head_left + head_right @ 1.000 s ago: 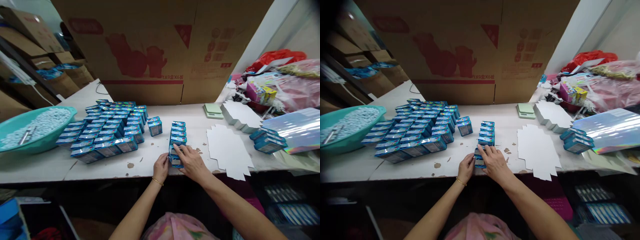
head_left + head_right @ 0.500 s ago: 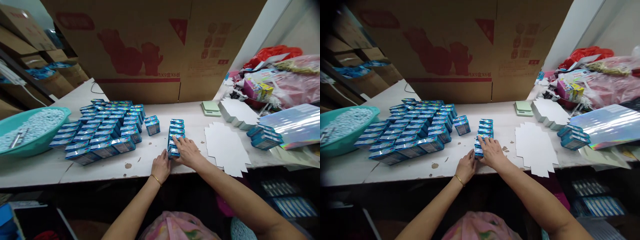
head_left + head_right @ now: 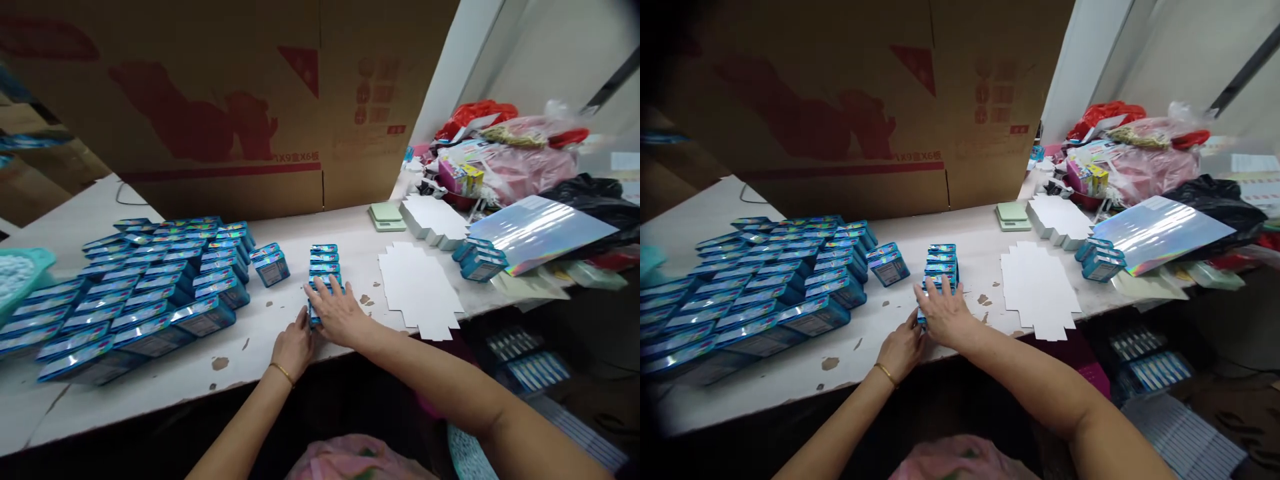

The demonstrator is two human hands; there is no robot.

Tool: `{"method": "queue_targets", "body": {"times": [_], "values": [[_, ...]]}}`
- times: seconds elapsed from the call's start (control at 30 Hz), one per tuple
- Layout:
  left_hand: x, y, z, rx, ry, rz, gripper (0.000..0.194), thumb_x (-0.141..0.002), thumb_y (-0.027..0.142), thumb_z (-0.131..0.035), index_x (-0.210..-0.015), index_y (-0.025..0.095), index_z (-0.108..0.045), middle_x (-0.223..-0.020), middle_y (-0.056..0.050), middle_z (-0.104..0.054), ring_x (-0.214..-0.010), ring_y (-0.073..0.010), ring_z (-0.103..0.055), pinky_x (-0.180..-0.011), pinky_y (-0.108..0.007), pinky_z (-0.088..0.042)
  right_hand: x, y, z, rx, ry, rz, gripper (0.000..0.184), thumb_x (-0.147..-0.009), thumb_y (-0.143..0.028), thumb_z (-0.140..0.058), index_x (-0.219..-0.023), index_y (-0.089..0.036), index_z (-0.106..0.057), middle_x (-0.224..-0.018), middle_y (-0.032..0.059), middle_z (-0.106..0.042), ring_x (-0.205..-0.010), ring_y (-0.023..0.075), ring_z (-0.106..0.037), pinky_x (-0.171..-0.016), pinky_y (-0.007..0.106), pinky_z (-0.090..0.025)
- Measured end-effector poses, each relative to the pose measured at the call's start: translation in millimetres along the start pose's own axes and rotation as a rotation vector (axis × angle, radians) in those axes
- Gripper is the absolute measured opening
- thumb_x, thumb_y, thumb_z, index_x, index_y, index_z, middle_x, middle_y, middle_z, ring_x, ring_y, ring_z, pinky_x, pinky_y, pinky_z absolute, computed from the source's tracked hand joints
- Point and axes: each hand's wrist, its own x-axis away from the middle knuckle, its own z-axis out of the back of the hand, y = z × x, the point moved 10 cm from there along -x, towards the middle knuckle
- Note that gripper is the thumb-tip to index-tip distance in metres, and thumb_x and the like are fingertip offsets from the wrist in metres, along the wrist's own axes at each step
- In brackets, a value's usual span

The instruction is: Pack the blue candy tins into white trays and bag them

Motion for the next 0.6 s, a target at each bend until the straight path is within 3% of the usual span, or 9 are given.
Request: {"method": "queue_targets", "body": {"times": [0.13,0.27,0.33,0.5,0.6], "values": [[-0.6,0.5,0.7,0.018,-0.021,-0.019,0.039,-0.078,0.024,-0.039,-0.116,0.020,-0.047,-0.132,-0.011,-0.036,-0.090,-0.0239,-0.057,-0.069,-0.036,-0.047,-0.7,11.9,-13.5,-0.151,-0.110,0.030,0.081,-0.067,-0.039,-0.058,-0.134,-0.023,-0.015,-0.139,0.0081,-0.021,-0.119,0.0314,-0.026,-0.083,0.045,-0.041],[3.2,-1.6,2.1,0.116,0.048,-0.013,0.044,-0.078,0.022,-0.039,-0.122,0.019,-0.039,-0.134,-0.011,-0.033,-0.098,-0.0209,-0.054,-0.077,-0.033,-0.046,16.4,22.0,2.2,-0.168,0.092,0.034,0.067,-0.072,-0.033,-0.056,-0.130,-0.021,-0.025,-0.137,0.0072,-0.025,-0.122,0.0242,-0.022,-0.087,0.035,-0.041],[4.6,-0.5,0.3,0.140,0.070,-0.022,0.046,-0.078,0.021,-0.039,-0.124,0.019,-0.037,-0.134,-0.010,-0.033,-0.101,-0.0203,-0.052,-0.079,-0.032,-0.045,24.8,19.1,5.5,-0.103,0.137,0.039,0.055,-0.076,-0.027,-0.052,-0.127,-0.019,-0.032,-0.131,0.0087,-0.034,-0.117,0.0234,-0.028,-0.085,0.034,-0.042],[3.5,-3.2,-3.9,0.144,0.079,-0.031,0.044,-0.078,0.020,-0.038,-0.121,0.020,-0.039,-0.131,-0.009,-0.038,-0.095,-0.0201,-0.055,-0.076,-0.033,-0.046,21.9,6.4,-1.7,0.073,0.052,0.007,0.044,-0.082,-0.019,-0.038,-0.126,-0.016,-0.033,-0.111,0.0118,-0.049,-0.095,0.0233,-0.043,-0.062,0.031,-0.046],[1.6,-4.7,-3.3,0.143,0.075,-0.044,0.043,-0.077,0.018,-0.037,-0.120,0.021,-0.041,-0.131,-0.009,-0.038,-0.095,-0.0204,-0.055,-0.076,-0.033,-0.046,17.7,4.6,-1.1,0.114,0.052,-0.017,0.044,-0.082,-0.013,-0.034,-0.126,-0.014,-0.033,-0.110,0.0132,-0.049,-0.094,0.0240,-0.044,-0.067,0.035,-0.045]]}}
